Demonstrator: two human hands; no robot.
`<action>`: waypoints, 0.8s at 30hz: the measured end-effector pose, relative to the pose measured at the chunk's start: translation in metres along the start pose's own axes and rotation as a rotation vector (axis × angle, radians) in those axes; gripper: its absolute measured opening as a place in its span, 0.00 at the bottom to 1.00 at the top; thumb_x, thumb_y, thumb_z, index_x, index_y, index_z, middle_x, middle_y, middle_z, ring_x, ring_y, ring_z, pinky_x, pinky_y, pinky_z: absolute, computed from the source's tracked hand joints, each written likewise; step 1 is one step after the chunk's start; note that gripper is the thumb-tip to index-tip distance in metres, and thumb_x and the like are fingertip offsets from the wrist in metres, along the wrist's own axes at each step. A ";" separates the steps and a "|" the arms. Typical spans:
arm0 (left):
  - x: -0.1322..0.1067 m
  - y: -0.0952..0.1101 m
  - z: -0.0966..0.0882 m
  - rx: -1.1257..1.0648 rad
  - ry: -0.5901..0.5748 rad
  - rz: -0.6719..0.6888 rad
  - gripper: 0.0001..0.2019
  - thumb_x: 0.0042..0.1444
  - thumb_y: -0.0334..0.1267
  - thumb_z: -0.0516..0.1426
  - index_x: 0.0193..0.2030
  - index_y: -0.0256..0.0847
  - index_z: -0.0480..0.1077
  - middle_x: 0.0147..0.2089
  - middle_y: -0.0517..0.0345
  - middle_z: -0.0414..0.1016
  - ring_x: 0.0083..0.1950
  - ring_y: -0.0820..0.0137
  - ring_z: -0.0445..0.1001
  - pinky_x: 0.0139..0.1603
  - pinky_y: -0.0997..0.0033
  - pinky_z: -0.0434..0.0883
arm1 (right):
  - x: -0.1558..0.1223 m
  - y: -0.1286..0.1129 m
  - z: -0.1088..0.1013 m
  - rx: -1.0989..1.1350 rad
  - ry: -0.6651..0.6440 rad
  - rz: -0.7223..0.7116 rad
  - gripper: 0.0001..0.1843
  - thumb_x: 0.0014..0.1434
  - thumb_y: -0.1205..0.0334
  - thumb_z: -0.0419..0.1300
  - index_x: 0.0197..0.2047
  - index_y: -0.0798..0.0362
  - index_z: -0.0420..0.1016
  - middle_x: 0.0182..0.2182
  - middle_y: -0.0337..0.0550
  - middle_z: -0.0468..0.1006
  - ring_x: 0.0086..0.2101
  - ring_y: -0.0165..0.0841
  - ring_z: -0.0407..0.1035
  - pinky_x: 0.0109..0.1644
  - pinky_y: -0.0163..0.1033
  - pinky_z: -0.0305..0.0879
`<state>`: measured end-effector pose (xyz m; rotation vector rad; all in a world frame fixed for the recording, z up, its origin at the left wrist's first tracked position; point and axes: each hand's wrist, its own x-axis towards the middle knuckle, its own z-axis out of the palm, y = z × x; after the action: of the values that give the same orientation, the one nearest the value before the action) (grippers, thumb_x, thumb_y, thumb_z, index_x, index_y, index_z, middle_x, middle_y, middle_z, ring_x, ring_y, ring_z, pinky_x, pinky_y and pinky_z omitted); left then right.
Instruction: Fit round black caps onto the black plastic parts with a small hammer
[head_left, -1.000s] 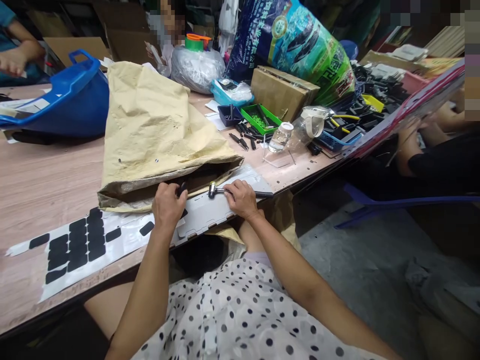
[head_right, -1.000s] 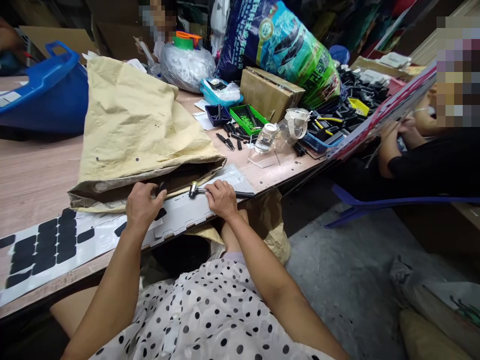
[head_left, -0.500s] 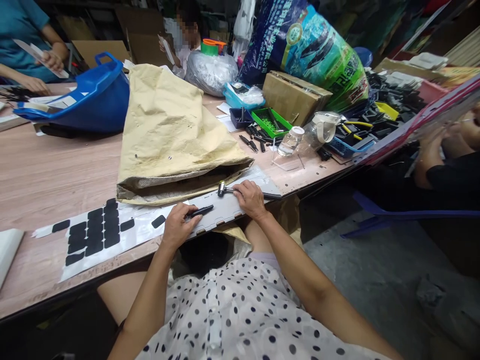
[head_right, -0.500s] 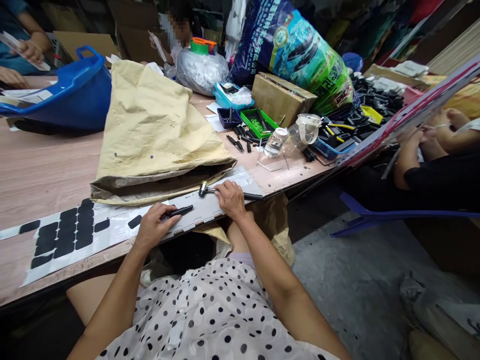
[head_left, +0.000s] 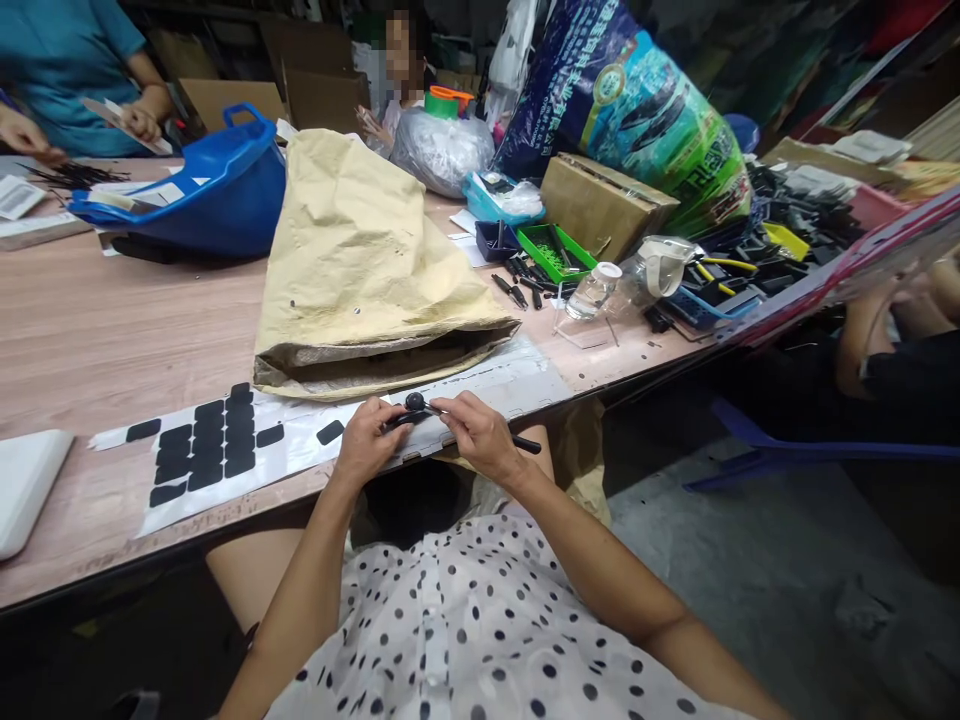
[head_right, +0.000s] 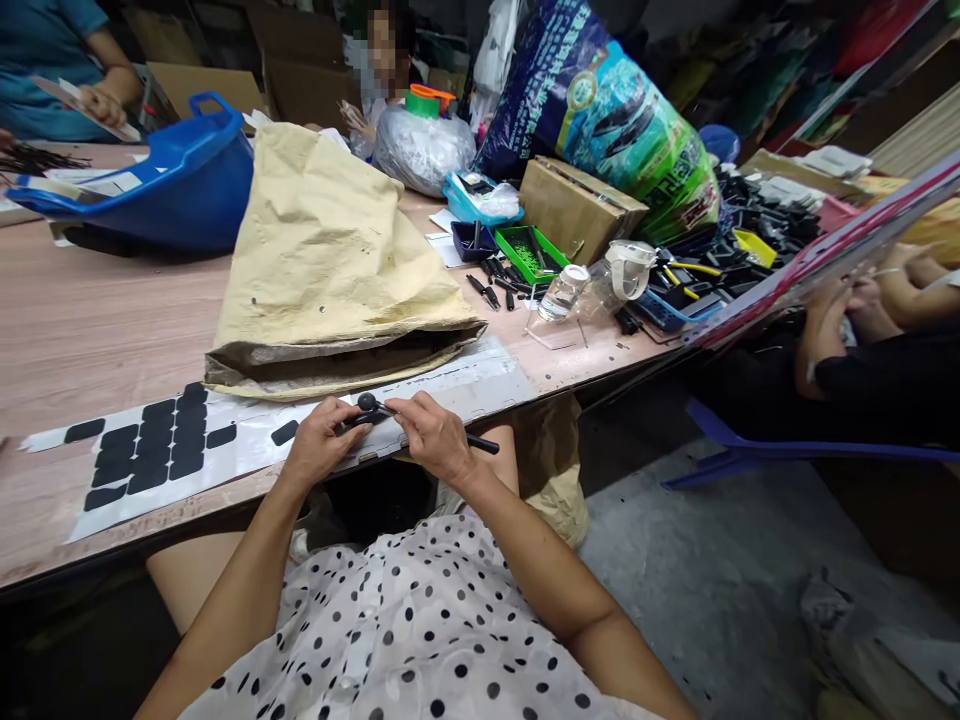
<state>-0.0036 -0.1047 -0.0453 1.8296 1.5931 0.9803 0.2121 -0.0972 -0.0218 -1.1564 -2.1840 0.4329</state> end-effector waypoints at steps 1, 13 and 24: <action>0.000 0.000 0.000 0.001 -0.003 -0.002 0.09 0.54 0.42 0.62 0.41 0.46 0.81 0.35 0.58 0.72 0.38 0.66 0.71 0.42 0.66 0.71 | -0.001 0.000 0.001 0.005 0.001 -0.005 0.17 0.72 0.61 0.50 0.56 0.44 0.77 0.38 0.41 0.76 0.39 0.31 0.73 0.44 0.32 0.70; 0.003 0.003 0.000 0.001 -0.013 -0.005 0.07 0.54 0.40 0.60 0.36 0.48 0.81 0.31 0.60 0.68 0.35 0.67 0.69 0.38 0.68 0.69 | -0.006 0.009 0.009 -0.179 -0.055 -0.094 0.20 0.70 0.65 0.53 0.59 0.39 0.77 0.37 0.40 0.75 0.34 0.29 0.71 0.34 0.29 0.66; 0.003 0.002 0.003 0.007 0.038 -0.045 0.10 0.52 0.40 0.62 0.39 0.47 0.83 0.34 0.59 0.72 0.35 0.67 0.70 0.36 0.68 0.70 | -0.006 0.019 0.000 -0.156 -0.041 -0.070 0.19 0.71 0.64 0.52 0.58 0.40 0.78 0.37 0.40 0.76 0.36 0.29 0.73 0.37 0.30 0.68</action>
<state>0.0001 -0.1019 -0.0456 1.7821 1.6552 0.9953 0.2267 -0.0916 -0.0346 -1.1573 -2.3204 0.2616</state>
